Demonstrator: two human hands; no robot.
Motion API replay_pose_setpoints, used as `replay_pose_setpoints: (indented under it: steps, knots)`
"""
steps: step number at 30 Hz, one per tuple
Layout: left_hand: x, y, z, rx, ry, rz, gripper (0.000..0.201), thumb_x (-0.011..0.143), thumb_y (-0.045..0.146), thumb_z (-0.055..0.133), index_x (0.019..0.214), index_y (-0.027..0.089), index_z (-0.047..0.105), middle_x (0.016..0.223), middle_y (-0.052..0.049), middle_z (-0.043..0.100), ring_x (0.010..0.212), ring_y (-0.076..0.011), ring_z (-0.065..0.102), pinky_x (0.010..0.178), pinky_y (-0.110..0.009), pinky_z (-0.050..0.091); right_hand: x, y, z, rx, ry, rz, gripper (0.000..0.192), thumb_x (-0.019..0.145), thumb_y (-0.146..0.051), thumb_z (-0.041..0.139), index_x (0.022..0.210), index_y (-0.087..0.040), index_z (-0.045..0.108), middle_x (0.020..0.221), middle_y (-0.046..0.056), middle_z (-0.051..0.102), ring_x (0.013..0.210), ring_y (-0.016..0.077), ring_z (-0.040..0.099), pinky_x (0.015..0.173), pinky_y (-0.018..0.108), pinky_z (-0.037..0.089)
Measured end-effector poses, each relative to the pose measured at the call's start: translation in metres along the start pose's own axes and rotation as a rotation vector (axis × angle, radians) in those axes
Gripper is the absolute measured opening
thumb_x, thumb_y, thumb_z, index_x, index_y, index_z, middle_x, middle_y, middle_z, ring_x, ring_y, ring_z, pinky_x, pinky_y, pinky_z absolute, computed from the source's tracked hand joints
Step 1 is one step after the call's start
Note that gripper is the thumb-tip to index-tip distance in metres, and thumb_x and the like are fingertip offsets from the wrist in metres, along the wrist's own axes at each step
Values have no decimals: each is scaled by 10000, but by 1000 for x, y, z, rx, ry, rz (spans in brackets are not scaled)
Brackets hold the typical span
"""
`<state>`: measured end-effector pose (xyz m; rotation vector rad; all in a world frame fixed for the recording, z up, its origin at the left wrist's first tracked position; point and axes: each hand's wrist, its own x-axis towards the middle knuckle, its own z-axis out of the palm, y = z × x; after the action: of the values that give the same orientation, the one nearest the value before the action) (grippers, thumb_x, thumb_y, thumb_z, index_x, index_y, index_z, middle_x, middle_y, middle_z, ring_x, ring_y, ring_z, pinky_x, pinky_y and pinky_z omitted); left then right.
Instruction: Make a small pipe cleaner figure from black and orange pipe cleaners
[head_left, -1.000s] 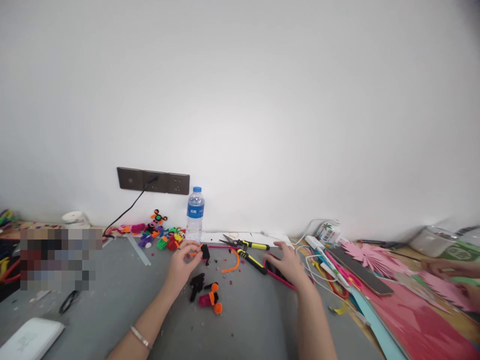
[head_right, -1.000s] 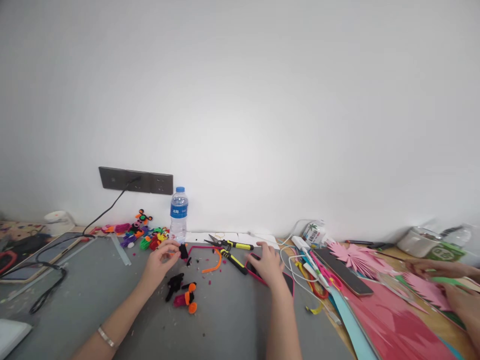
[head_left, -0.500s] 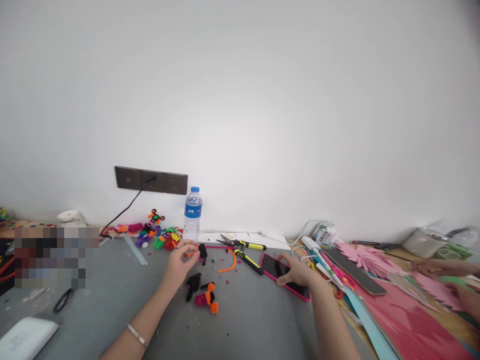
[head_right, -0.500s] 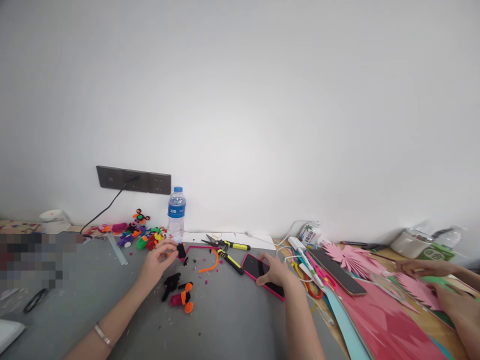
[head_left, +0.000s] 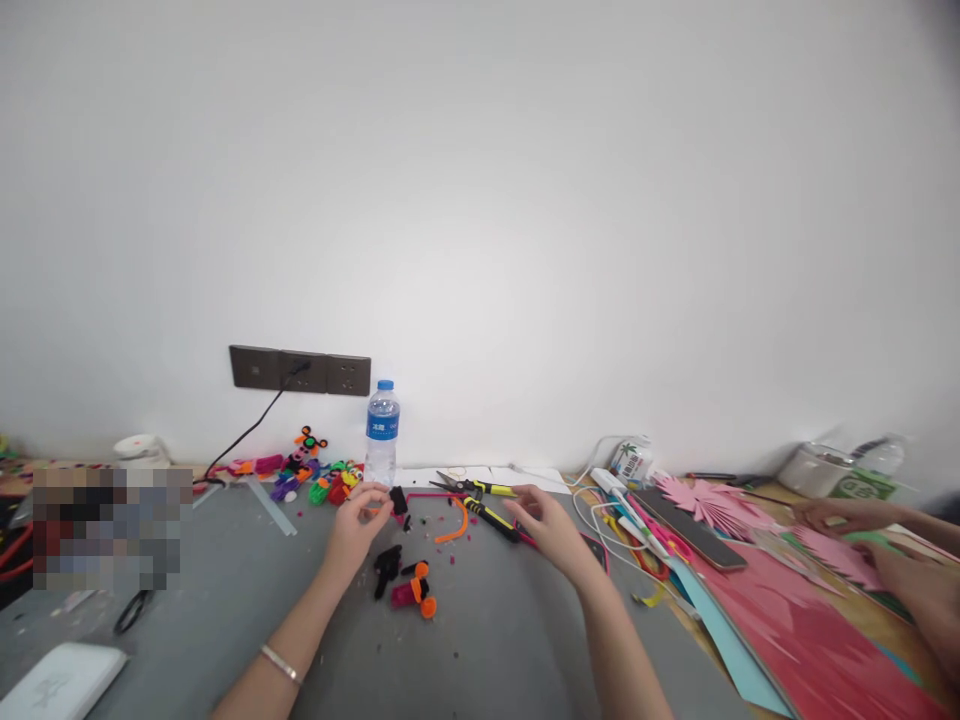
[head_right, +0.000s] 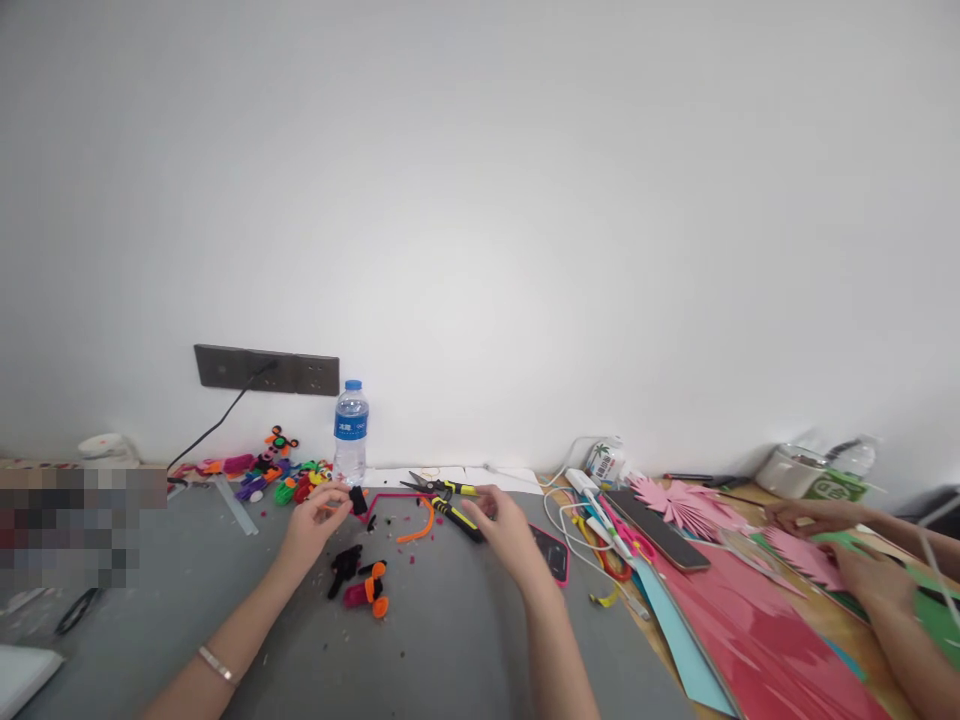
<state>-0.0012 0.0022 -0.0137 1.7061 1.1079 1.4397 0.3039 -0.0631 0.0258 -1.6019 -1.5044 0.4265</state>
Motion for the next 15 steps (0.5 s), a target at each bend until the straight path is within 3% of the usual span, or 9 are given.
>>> replay_pose_setpoints:
  steps: [1,4,8,11,15]
  knots:
    - [0,-1,-1,-1,11,-2,203,748,355,627,665,174,664,953,-92,634,867,-225,631,593,-250,484,1,-12,15,144,-37,-31,318,801,-500,589,842,-191,654,739,46,666,670,202,594,634,301,447]
    - [1,-3,-3,-8,51,-7,211,733,365,636,653,173,666,938,-93,643,843,-224,633,588,-255,484,12,-43,66,223,-48,-63,407,855,-497,504,568,-208,490,524,-16,502,533,155,473,545,270,366]
    - [2,-8,-6,-5,76,-15,224,729,379,636,651,173,674,931,-94,653,821,-222,637,585,-262,483,29,-59,122,340,0,-66,299,883,-421,408,653,-232,433,551,-35,466,530,152,446,548,267,366]
    - [3,-11,-6,0,89,-21,232,729,386,641,640,174,673,923,-92,662,811,-222,636,571,-260,479,30,-57,142,435,49,-67,184,868,-401,410,825,-232,468,600,-46,462,536,155,447,543,264,377]
    - [3,-14,-5,-21,87,-31,219,739,373,643,659,174,687,940,-95,661,823,-217,639,574,-251,481,21,-47,142,533,122,-76,208,849,-433,459,862,-226,469,610,-53,425,536,153,433,532,262,371]
